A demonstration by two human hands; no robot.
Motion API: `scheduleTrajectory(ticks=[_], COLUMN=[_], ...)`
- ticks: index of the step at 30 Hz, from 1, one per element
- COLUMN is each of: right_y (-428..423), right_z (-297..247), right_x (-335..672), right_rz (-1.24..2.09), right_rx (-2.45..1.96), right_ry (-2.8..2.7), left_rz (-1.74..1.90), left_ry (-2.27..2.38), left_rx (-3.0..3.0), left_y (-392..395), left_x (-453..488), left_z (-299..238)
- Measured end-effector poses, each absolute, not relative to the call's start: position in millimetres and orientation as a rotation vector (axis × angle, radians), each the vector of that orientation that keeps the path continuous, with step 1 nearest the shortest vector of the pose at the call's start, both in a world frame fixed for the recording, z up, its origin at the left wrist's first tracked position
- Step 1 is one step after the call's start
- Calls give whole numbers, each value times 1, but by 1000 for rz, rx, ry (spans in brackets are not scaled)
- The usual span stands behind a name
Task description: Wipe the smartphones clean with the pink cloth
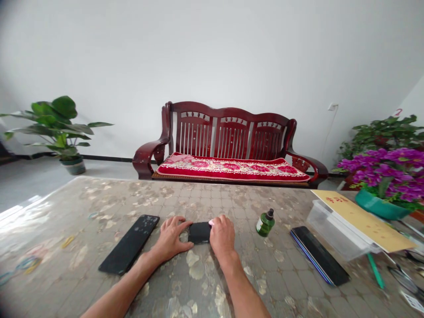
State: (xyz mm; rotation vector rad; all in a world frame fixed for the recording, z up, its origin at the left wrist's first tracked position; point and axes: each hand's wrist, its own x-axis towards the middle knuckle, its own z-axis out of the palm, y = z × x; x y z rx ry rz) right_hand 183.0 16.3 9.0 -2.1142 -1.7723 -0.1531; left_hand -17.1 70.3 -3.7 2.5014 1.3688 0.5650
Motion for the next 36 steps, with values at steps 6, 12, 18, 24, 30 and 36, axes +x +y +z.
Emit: scheduleTrajectory(ticks=[6,12,18,24,30,36], right_y=[10,8,3,3,4,0], right_z=[4,9,8,10,8,7], right_x=[164,196,171,192,194,170], right_rz=[-99,-164,-110,-129,-150,-69], right_rx=[-1979,-2194,-1997,-2146,-2182,-1968], right_ry=[-1856,-1671,-1851,-1731,-1696,-1842], left_rz=[586,559,539,506,495,502], left_ry=[1369,1371,1370,1371,1373,1382], left_rx=[2509,2538,2542,2542,2542,2544], left_y=[69,68,69,67,67,67], left_x=[-17,-18,-18,-18,-18,-17], left_z=[-4,-4,-2,3,4,2])
